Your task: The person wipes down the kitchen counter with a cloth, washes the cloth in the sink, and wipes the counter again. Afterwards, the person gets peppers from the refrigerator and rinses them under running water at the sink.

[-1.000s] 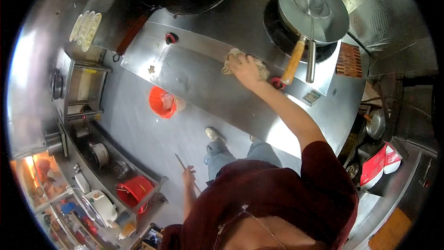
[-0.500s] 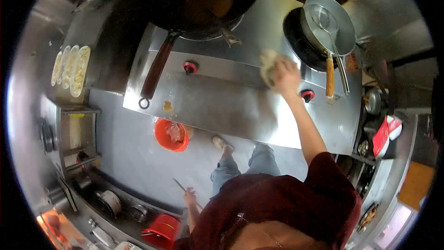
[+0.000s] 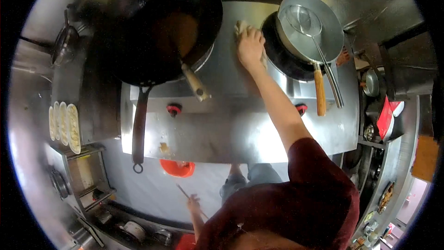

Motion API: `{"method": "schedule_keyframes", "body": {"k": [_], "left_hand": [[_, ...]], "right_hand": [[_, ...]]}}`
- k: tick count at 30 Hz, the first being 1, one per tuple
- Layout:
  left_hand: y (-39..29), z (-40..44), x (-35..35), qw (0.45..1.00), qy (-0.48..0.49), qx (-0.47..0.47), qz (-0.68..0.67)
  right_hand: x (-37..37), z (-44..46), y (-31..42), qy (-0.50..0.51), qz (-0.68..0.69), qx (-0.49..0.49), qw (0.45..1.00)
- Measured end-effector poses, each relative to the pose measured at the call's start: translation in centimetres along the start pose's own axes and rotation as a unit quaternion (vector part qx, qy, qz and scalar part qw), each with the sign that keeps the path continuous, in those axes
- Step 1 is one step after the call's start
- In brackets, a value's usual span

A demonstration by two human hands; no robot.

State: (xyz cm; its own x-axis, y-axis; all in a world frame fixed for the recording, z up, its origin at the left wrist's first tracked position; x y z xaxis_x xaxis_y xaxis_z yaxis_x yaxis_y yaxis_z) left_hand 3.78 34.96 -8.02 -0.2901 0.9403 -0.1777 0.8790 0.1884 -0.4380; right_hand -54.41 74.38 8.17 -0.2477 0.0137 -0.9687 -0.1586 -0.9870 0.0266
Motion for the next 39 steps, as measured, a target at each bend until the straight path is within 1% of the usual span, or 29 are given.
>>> {"method": "schedule_keyframes", "body": {"k": [2,4,5,6,7,8,9,10,11,12,13,15,17,19,20,22,23,25,26,27,28,29,30,33,34,36,37,38,39], "left_hand": [[1.1,-1.6,0.1,0.998,-0.015,-0.03,-0.044],[6.7,-0.7,-2.1,0.973,0.0,-0.099,-0.207],[6.1,-2.6,-1.4,0.975,-0.009,-0.08,-0.206],[5.7,-5.0,-0.5,0.977,-0.019,-0.06,-0.206],[6.1,-6.0,0.0,0.985,-0.043,-0.048,-0.161],[6.9,-7.0,0.5,0.99,-0.066,-0.038,-0.115],[8.8,-8.0,1.0,0.987,-0.102,-0.05,-0.111],[10.2,-8.4,0.3,0.981,-0.046,-0.084,-0.169],[11.7,-8.2,-0.2,0.967,0.014,-0.117,-0.228],[13.6,-7.1,0.2,0.945,0.08,-0.144,-0.284],[16.3,-6.3,0.5,0.984,0.016,-0.074,-0.16],[15.0,-5.8,0.1,0.985,0.018,-0.101,-0.14],[11.6,-5.6,0.4,0.985,-0.047,-0.116,-0.118],[3.2,-7.8,2.9,0.984,-0.1,-0.119,-0.092],[3.3,-8.0,2.5,0.983,-0.081,-0.096,-0.135],[2.6,-8.2,2.0,0.983,-0.07,-0.049,-0.161],[1.7,-8.2,2.0,0.986,-0.078,-0.022,-0.143],[1.8,-8.9,1.5,0.984,-0.104,-0.021,-0.146],[2.4,-9.8,1.3,0.983,-0.113,-0.03,-0.143],[2.8,-10.3,1.4,0.98,-0.13,-0.022,-0.148],[3.1,-10.7,1.3,0.983,-0.133,-0.033,-0.122],[4.4,-10.5,0.9,0.984,-0.116,-0.022,-0.131],[6.1,-9.7,0.5,0.986,-0.094,-0.009,-0.14],[9.3,-7.6,-1.1,0.987,-0.03,-0.048,-0.151],[9.1,-7.6,-1.3,0.988,-0.026,-0.037,-0.15],[8.0,-6.4,-2.2,0.99,-0.018,-0.01,-0.142],[7.8,-5.2,-2.9,0.987,-0.034,-0.05,-0.149],[7.4,-4.1,-3.5,0.991,-0.04,-0.018,-0.125],[6.7,-3.2,-3.8,0.994,-0.045,0.013,-0.102]], "right_hand": [[3.0,6.4,0.2,-0.076,-0.035,-0.008,0.996],[4.5,12.2,-0.4,0.005,-0.098,-0.008,0.995],[6.2,15.1,-1.1,-0.076,-0.152,0.042,0.985],[6.7,17.2,-1.6,-0.038,-0.155,0.052,0.986],[6.3,19.0,-2.1,0.068,-0.106,0.079,0.989],[5.8,19.4,-1.9,0.114,-0.177,0.03,0.977],[5.6,18.9,-1.2,0.063,-0.13,0.013,0.989],[5.3,18.2,-1.3,0.014,-0.088,0.001,0.996],[6.5,18.4,-0.8,-0.027,0.047,0.005,0.999],[5.7,17.1,0.9,-0.009,0.019,-0.056,0.998],[8.0,17.3,2.7,0.03,0.016,-0.098,0.995],[5.9,14.5,5.3,0.112,0.182,-0.091,0.973],[2.7,13.9,6.2,0.175,0.322,-0.057,0.929],[2.5,15.0,4.4,0.152,0.262,-0.058,0.951],[7.1,17.8,2.7,0.108,0.225,-0.043,0.967],[14.0,23.3,-3.2,0.128,0.142,0.039,0.981],[12.6,22.9,-3.9,0.011,0.245,0.149,0.958],[7.5,19.4,-2.8,-0.072,0.202,0.146,0.966],[5.5,17.1,-1.1,-0.035,0.058,0.036,0.997],[6.2,16.8,-0.1,0.006,0.053,0.001,0.999],[6.6,15.2,0.8,-0.059,0.095,-0.083,0.99],[6.5,14.0,2.0,0.164,-0.019,-0.084,0.983],[5.5,10.8,2.6,0.072,0.117,-0.098,0.986],[0.3,0.6,4.2,0.013,0.125,-0.181,0.975],[-2.5,-2.4,4.4,0.017,0.187,-0.191,0.963],[-3.7,-7.2,5.6,0.017,0.173,-0.202,0.964],[-2.4,-9.2,6.4,0.017,0.215,-0.265,0.94],[-6.5,-11.8,7.7,0.08,0.233,-0.217,0.945],[-6.6,-13.7,8.8,0.04,0.25,-0.248,0.935]]}}
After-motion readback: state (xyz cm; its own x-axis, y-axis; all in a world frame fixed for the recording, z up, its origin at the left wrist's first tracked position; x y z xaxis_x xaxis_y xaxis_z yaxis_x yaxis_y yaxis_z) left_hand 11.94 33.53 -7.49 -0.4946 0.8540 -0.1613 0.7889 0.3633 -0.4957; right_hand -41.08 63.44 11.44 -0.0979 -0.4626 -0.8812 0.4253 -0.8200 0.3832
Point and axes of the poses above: each hand's wrist, its own z-axis towards the middle knuckle, its own x-axis out of the palm, y = z × x, the point moved 3 cm from there along z, towards the middle knuckle, and after that the axes turned 15 degrees about y, right-handed, at the moved point
